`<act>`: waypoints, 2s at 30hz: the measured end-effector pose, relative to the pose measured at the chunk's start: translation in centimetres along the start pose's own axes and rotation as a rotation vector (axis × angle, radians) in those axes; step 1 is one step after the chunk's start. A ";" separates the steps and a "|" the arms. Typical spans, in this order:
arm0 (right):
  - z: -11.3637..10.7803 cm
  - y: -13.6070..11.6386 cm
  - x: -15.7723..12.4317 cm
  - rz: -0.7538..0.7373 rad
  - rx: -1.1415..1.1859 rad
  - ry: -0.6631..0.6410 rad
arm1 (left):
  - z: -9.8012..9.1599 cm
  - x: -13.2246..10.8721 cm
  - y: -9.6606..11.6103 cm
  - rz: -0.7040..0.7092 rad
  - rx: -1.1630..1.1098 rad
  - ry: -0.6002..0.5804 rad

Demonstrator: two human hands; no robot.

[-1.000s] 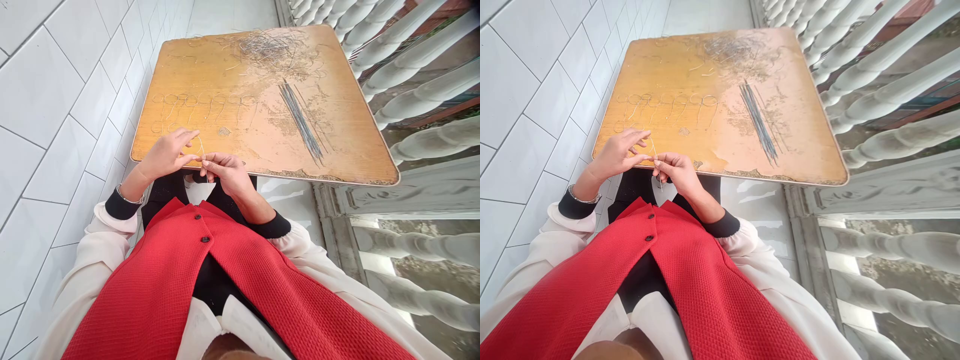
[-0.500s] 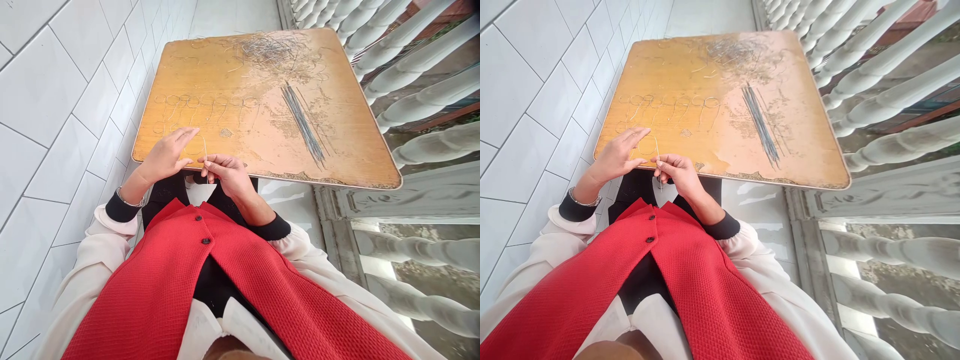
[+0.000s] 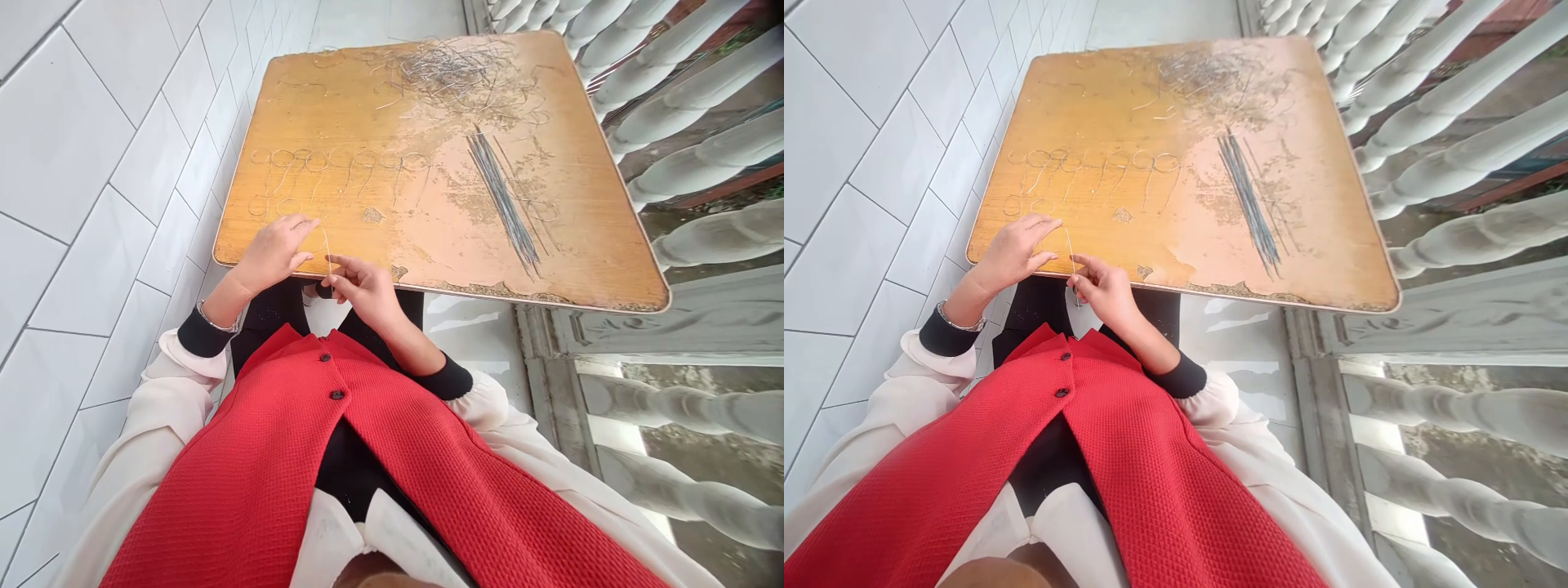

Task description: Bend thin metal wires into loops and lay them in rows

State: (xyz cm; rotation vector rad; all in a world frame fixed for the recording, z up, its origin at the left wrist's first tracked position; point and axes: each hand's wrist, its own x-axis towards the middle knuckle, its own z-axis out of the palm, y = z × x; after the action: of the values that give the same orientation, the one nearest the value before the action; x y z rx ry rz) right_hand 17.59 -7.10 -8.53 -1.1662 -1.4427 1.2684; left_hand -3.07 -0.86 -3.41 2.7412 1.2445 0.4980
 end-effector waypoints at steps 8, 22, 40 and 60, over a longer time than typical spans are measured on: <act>0.2 1.9 -0.4 -0.364 -0.681 0.097 | 1.5 2.6 -3.4 0.003 0.044 -0.080; -0.8 0.9 2.0 -0.471 -0.869 0.048 | 2.7 7.4 -5.7 0.056 -0.040 -0.132; -1.5 0.6 1.9 -0.569 -1.028 -0.047 | 3.1 -2.2 1.0 0.037 0.048 0.112; -16.1 -7.9 10.1 -0.521 -1.291 0.073 | 5.0 -2.4 1.4 0.230 0.015 0.507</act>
State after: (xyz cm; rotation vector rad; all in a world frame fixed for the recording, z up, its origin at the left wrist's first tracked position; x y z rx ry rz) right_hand 30.59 5.40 1.28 -1.3849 -2.3663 -0.2056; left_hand -1.92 -3.35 -8.44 2.8848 1.0049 1.2732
